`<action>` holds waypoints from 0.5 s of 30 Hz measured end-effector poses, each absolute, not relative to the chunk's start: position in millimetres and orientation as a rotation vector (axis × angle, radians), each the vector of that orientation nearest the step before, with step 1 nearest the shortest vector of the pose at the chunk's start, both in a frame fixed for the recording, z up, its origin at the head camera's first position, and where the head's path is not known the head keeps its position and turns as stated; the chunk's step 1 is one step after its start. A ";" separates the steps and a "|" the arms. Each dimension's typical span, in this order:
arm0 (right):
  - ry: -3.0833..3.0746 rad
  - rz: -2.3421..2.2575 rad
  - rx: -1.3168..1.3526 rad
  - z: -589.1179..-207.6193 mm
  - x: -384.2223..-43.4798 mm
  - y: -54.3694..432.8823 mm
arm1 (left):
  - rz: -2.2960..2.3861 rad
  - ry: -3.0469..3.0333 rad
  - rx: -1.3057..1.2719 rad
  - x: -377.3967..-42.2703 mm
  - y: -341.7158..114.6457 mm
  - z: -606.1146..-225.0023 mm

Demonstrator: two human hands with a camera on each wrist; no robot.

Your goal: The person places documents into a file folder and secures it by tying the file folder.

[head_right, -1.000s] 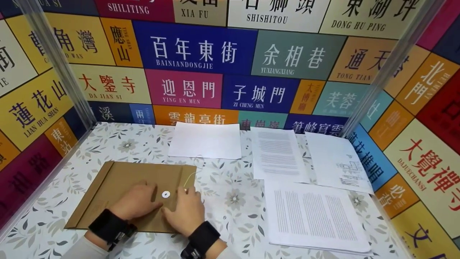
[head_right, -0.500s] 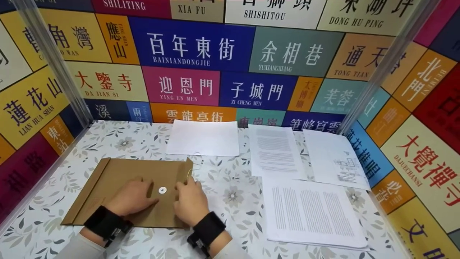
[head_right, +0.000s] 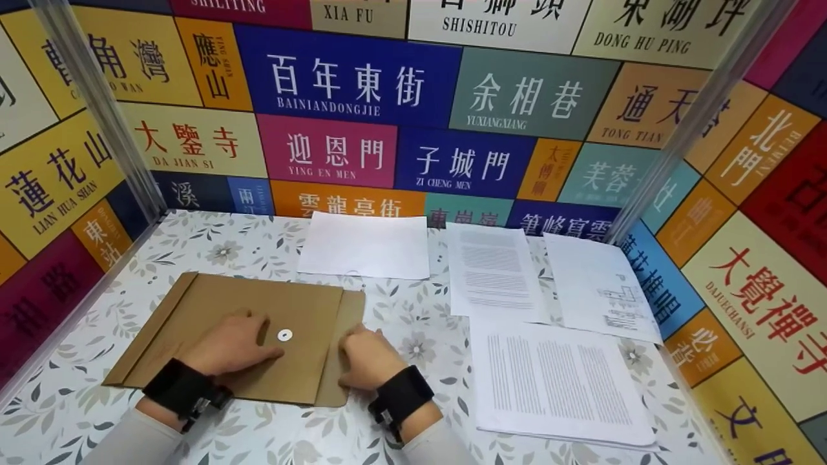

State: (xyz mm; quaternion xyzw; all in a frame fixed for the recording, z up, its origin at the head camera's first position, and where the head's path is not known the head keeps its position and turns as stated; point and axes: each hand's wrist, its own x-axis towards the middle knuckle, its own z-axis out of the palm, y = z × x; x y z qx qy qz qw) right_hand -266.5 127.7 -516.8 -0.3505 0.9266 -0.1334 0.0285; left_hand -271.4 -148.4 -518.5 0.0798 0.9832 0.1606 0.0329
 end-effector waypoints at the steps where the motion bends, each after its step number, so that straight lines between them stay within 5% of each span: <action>1: 2.848 -0.410 -1.070 -516.7 -266.3 127.4 | 0.489 3.027 0.227 -272.3 -148.6 -518.2; 15: 2.816 -0.479 -1.088 -523.3 -263.7 121.3 | 0.379 3.004 0.210 -254.5 -105.1 -522.4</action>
